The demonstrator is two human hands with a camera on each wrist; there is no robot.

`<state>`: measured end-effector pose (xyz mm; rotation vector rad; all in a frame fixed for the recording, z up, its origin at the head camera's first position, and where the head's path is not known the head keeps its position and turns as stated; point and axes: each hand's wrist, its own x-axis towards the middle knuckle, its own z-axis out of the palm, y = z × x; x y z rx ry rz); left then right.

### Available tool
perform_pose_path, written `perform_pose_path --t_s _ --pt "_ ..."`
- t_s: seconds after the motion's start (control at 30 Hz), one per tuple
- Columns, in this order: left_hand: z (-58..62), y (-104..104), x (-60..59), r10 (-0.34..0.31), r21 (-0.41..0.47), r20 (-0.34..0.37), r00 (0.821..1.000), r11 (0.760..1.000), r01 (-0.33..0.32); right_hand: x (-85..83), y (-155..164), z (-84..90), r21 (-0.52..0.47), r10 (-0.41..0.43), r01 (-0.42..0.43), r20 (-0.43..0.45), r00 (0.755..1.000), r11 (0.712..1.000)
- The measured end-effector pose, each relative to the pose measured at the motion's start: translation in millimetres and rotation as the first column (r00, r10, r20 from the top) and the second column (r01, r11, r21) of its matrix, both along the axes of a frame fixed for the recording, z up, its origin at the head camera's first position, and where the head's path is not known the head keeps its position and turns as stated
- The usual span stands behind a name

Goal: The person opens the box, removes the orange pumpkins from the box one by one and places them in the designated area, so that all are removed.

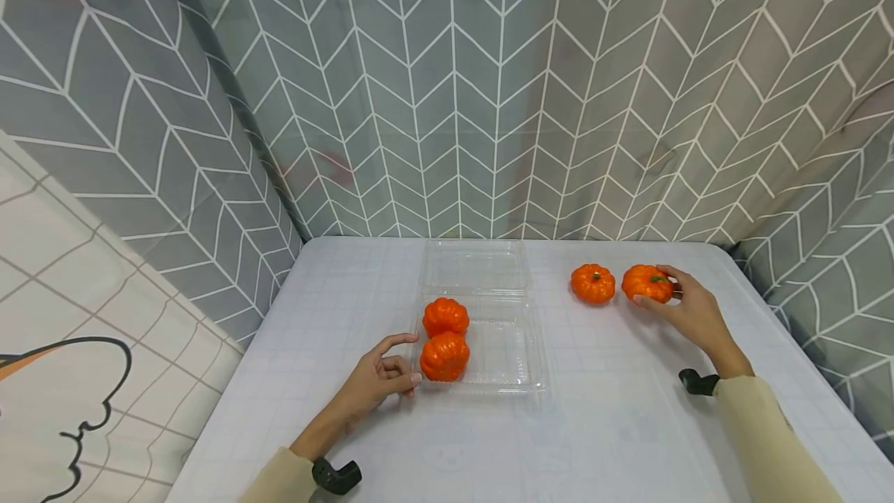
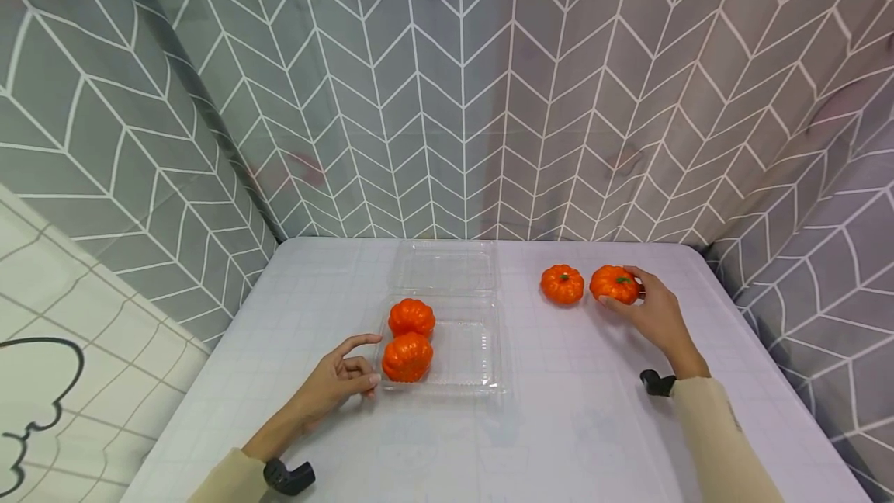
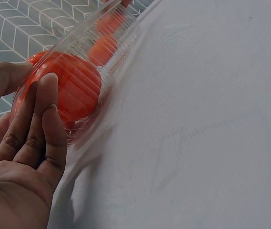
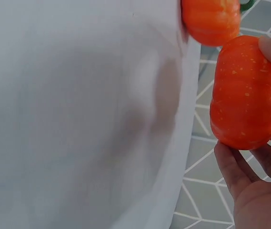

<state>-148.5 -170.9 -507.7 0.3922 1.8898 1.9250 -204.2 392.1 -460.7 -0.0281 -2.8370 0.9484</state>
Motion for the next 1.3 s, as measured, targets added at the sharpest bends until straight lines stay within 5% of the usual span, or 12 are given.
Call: perform_pose_path --t_s 1.3 --pt "2.0 1.2 2.3 0.021 -0.012 0.029 0.999 1.000 -0.020 -26.5 15.9 -18.1 -0.010 -0.037 0.038 0.086 0.996 0.999"
